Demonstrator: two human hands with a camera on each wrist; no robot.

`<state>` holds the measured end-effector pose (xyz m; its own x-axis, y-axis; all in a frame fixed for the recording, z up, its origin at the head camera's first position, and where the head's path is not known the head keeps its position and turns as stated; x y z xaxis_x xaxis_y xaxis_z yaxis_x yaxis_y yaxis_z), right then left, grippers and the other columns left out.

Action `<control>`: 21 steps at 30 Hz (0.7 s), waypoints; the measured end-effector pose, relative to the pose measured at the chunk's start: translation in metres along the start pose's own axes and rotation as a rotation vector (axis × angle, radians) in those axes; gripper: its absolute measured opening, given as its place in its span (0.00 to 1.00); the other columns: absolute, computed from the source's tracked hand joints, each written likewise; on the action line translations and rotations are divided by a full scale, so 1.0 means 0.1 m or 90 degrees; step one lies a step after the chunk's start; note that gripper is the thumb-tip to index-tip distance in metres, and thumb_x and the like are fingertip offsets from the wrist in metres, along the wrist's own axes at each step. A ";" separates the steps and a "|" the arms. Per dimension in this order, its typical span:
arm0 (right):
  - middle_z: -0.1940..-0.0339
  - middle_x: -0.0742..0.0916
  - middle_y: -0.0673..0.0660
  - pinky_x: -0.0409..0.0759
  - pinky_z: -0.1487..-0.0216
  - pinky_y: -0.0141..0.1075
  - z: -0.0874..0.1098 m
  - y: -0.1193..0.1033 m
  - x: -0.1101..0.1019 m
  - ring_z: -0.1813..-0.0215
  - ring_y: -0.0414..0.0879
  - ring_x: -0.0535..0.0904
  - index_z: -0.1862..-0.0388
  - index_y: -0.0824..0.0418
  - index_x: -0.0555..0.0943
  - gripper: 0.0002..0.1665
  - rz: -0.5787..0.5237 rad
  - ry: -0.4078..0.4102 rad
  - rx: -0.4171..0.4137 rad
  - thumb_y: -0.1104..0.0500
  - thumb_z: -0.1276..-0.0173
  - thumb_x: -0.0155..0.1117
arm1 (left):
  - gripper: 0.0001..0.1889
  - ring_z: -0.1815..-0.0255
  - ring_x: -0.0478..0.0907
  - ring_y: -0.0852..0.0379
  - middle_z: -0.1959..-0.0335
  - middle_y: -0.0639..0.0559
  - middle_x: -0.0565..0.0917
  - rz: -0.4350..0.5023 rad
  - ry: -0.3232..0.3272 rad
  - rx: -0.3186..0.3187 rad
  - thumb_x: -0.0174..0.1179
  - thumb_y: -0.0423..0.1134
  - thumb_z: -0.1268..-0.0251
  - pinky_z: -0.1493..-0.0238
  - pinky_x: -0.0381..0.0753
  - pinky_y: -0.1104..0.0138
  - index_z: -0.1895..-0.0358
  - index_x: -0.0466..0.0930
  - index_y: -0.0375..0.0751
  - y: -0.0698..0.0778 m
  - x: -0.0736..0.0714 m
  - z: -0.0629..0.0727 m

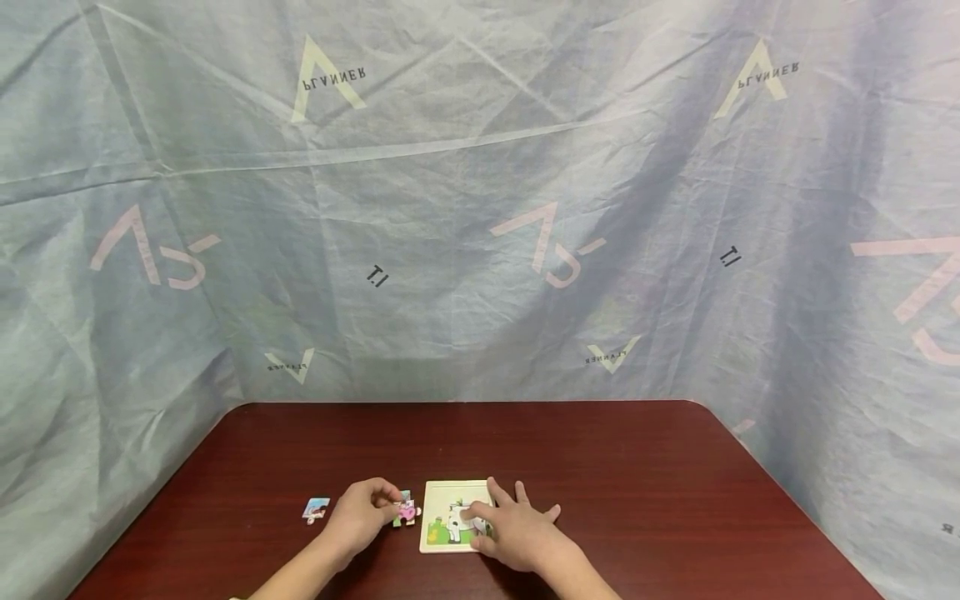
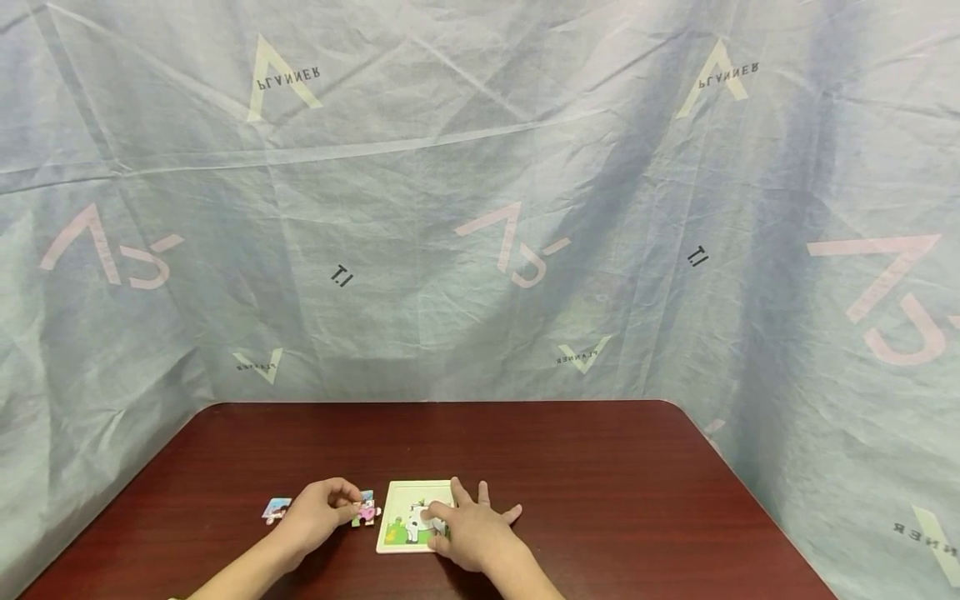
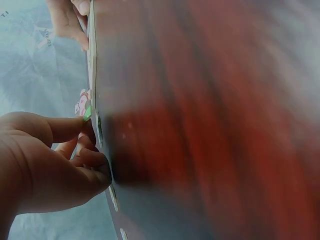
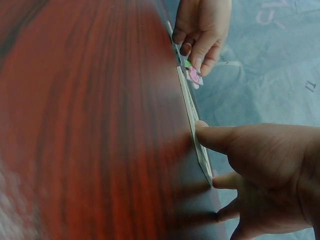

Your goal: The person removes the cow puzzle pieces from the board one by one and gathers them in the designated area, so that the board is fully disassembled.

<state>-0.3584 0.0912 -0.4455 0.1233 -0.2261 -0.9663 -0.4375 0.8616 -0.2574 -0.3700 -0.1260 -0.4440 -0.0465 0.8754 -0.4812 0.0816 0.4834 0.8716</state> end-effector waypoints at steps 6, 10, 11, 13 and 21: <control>0.22 0.66 0.61 0.57 0.55 0.86 0.00 0.00 0.00 0.28 0.76 0.61 0.39 0.35 0.78 0.21 -0.004 -0.006 -0.001 0.42 0.30 0.65 | 0.05 0.68 0.72 0.54 0.70 0.50 0.77 0.006 0.005 -0.023 0.65 0.24 0.38 0.67 0.74 0.62 0.62 0.81 0.34 -0.10 -0.12 0.04; 0.22 0.66 0.60 0.57 0.55 0.86 0.00 0.00 0.00 0.28 0.76 0.61 0.38 0.35 0.78 0.21 -0.003 -0.007 0.001 0.42 0.30 0.65 | 0.04 0.68 0.73 0.54 0.71 0.50 0.78 -0.001 0.017 -0.031 0.65 0.25 0.39 0.68 0.73 0.63 0.62 0.82 0.34 -0.14 -0.21 0.07; 0.22 0.66 0.60 0.57 0.55 0.86 0.00 0.00 0.00 0.28 0.76 0.61 0.38 0.35 0.78 0.21 -0.004 -0.007 0.002 0.42 0.30 0.65 | 0.04 0.69 0.73 0.54 0.71 0.50 0.79 -0.007 0.022 -0.030 0.65 0.25 0.39 0.68 0.73 0.63 0.63 0.82 0.35 -0.15 -0.23 0.08; 0.22 0.66 0.61 0.57 0.55 0.86 0.00 0.00 0.00 0.28 0.76 0.61 0.38 0.35 0.78 0.21 -0.004 -0.007 0.002 0.42 0.30 0.66 | 0.04 0.68 0.73 0.55 0.71 0.50 0.79 -0.011 0.026 -0.032 0.65 0.25 0.39 0.68 0.73 0.63 0.63 0.82 0.35 -0.17 -0.27 0.10; 0.22 0.66 0.61 0.56 0.55 0.86 0.00 0.00 0.00 0.28 0.77 0.61 0.39 0.36 0.78 0.21 -0.019 -0.006 -0.002 0.43 0.30 0.66 | 0.04 0.68 0.73 0.54 0.70 0.49 0.80 -0.020 0.033 -0.055 0.65 0.24 0.40 0.68 0.72 0.63 0.64 0.83 0.35 -0.29 -0.46 0.16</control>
<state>-0.3583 0.0910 -0.4456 0.1440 -0.2471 -0.9582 -0.4358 0.8535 -0.2856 -0.3545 -0.1800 -0.4484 -0.0997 0.8571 -0.5054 -0.0061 0.5074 0.8617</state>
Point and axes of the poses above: each hand's wrist, its own z-axis away from the middle knuckle, its own x-axis out of the palm, y = z × x, the point moved 10 cm from there along -z, towards the middle knuckle
